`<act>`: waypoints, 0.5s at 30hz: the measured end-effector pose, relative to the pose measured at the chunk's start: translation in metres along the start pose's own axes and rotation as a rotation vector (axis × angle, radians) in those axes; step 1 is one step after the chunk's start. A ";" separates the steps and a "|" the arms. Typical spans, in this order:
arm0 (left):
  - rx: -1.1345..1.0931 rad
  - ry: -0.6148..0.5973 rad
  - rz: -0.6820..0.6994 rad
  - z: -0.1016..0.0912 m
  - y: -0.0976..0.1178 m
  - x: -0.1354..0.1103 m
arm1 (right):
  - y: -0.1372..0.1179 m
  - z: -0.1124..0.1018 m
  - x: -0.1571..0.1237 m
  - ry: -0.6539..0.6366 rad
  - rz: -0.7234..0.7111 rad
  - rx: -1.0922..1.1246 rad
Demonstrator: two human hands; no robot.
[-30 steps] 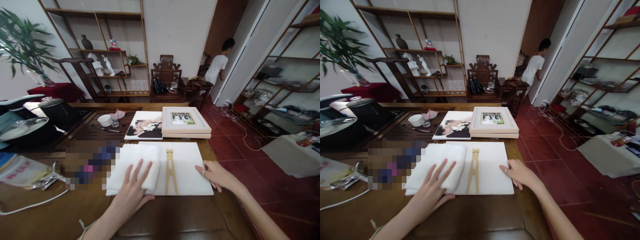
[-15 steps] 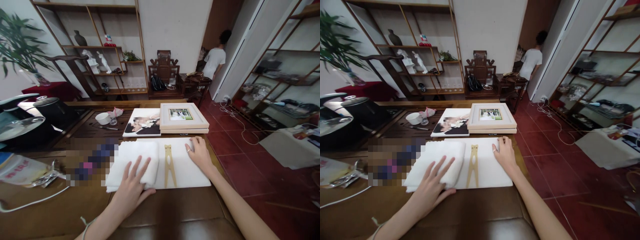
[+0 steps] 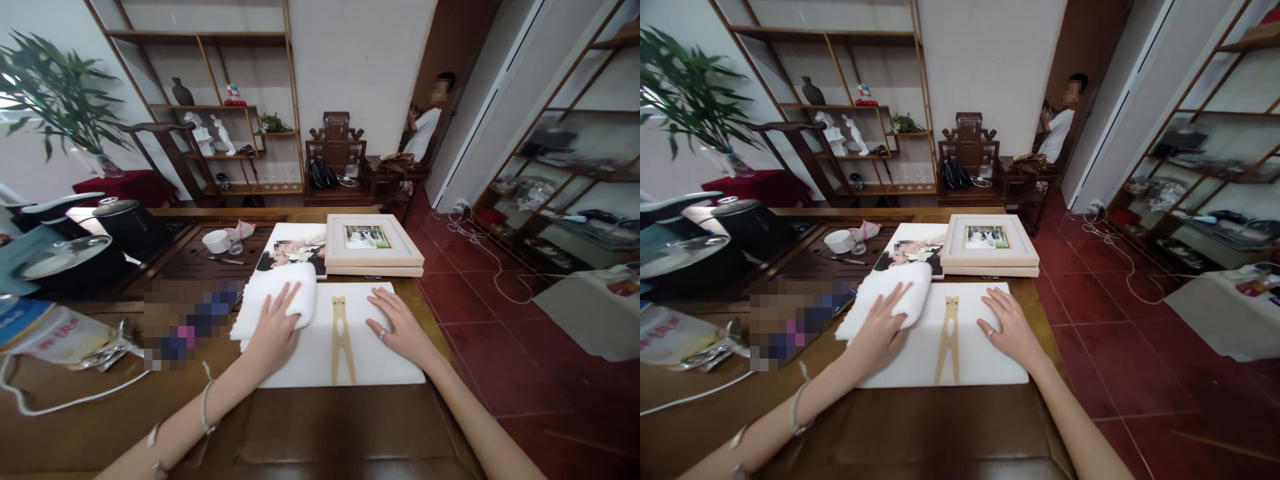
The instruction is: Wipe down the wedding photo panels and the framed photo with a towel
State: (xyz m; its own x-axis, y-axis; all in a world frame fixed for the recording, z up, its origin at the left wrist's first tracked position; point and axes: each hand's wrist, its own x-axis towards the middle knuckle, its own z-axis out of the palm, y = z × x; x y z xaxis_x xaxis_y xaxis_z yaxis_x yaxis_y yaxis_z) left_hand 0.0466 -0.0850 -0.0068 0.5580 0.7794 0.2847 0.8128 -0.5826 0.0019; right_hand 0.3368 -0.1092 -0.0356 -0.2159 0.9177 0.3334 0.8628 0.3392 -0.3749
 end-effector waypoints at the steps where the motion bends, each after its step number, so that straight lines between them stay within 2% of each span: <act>1: 0.010 -0.033 0.018 0.002 0.003 0.004 | 0.001 0.001 0.000 0.003 0.005 0.029; 3: 0.038 -0.068 0.033 0.009 0.016 0.003 | 0.002 0.003 0.000 0.011 0.014 0.078; 5: 0.078 -0.059 0.041 0.014 0.035 -0.010 | 0.002 0.004 0.000 0.019 0.026 0.111; 8: 0.123 -0.011 0.084 0.018 0.065 -0.049 | 0.003 0.005 0.001 0.029 0.033 0.143; 10: 0.101 -0.021 0.129 0.014 0.077 -0.075 | 0.003 0.006 0.001 0.031 0.035 0.150; 12: 0.045 -0.087 0.174 0.005 0.079 -0.088 | 0.003 0.005 0.001 0.029 0.036 0.150; 15: -0.040 -0.256 0.174 -0.010 0.064 -0.074 | 0.002 0.004 0.002 0.031 0.039 0.155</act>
State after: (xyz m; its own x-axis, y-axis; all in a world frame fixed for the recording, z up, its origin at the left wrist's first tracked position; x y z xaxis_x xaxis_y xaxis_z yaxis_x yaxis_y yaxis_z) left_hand 0.0556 -0.1823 -0.0183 0.7163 0.6970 0.0331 0.6970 -0.7169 0.0135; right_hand 0.3364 -0.1060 -0.0394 -0.1676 0.9249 0.3414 0.7891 0.3334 -0.5160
